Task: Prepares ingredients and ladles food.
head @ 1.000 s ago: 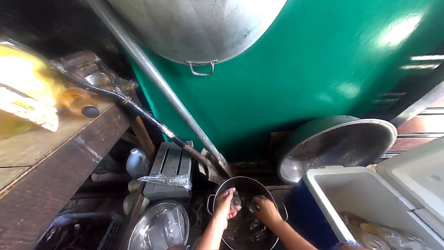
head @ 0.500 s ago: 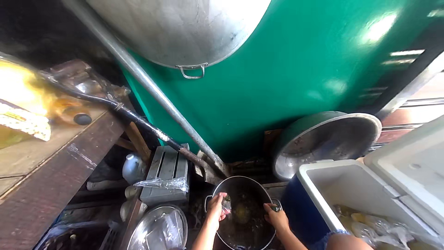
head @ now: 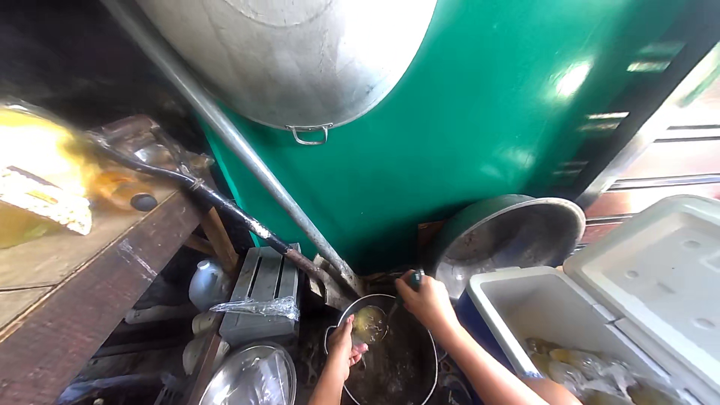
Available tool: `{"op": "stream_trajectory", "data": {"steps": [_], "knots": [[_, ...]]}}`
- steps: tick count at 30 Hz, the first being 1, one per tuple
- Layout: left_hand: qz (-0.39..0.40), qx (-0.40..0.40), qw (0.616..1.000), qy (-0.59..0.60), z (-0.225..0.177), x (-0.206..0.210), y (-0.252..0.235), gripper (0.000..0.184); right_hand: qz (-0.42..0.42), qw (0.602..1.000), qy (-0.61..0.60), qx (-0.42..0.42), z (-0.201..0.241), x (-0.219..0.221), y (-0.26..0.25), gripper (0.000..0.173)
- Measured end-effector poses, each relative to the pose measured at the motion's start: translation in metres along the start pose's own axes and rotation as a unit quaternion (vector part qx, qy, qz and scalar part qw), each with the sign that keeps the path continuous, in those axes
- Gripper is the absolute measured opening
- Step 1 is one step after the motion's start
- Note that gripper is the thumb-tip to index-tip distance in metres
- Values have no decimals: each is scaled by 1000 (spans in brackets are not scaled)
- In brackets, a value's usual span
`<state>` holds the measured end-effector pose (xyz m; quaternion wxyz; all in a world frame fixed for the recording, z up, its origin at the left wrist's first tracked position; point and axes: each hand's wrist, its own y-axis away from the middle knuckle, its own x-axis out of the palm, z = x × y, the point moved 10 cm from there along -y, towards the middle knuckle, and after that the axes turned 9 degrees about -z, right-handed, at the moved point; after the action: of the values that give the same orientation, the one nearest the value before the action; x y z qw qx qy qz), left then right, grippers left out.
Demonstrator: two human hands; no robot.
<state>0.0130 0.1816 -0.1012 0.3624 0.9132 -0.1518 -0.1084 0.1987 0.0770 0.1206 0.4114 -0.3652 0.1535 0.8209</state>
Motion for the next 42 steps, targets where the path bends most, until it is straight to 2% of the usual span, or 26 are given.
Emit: {"op": "stream_trajectory", "data": {"steps": [4,6,8,9,11,14,16,20,23,26,28,30,33,36,39,42], "knots": [[32,-6,999,34,2,8,1,50,82,973,115,-183,82,37,43,38],[92,21,994,49,-16,7,30,47,114,940,145,-288,107,58,72,35],[43,-61,995,72,-45,-4,96,45,78,913,136,-376,119,64,88,29],[4,-75,994,77,-53,-8,113,44,59,910,131,-388,118,63,87,28],[-8,-66,997,46,-52,-8,108,44,64,929,139,-337,99,66,68,30],[87,31,995,41,-13,10,22,46,160,958,170,-166,17,100,24,38],[49,-3,998,50,4,15,-9,45,209,960,168,-87,-52,135,14,37],[5,-12,999,35,-1,10,-4,41,241,955,169,-36,-151,190,40,34],[-1,-6,1000,28,-1,6,-6,40,189,976,103,12,-192,201,58,32],[-13,-6,1000,18,1,2,-7,40,62,989,-4,137,-228,189,60,29],[-20,-3,1000,15,1,-1,-6,40,-2,967,-70,246,-255,179,62,29],[-27,-2,1000,12,2,-4,-7,40,-30,938,-126,320,-278,177,64,30],[-32,1,999,-1,4,-7,-10,40,-35,915,-185,356,-278,165,57,32],[-48,6,998,-29,7,-13,-15,40,-26,908,-229,350,-251,139,42,31],[-58,21,997,-55,8,-17,-17,41,-21,923,-230,307,-205,100,20,28],[-64,32,996,-53,9,-19,-18,42,-14,953,-206,219,-146,60,0,22]]}}
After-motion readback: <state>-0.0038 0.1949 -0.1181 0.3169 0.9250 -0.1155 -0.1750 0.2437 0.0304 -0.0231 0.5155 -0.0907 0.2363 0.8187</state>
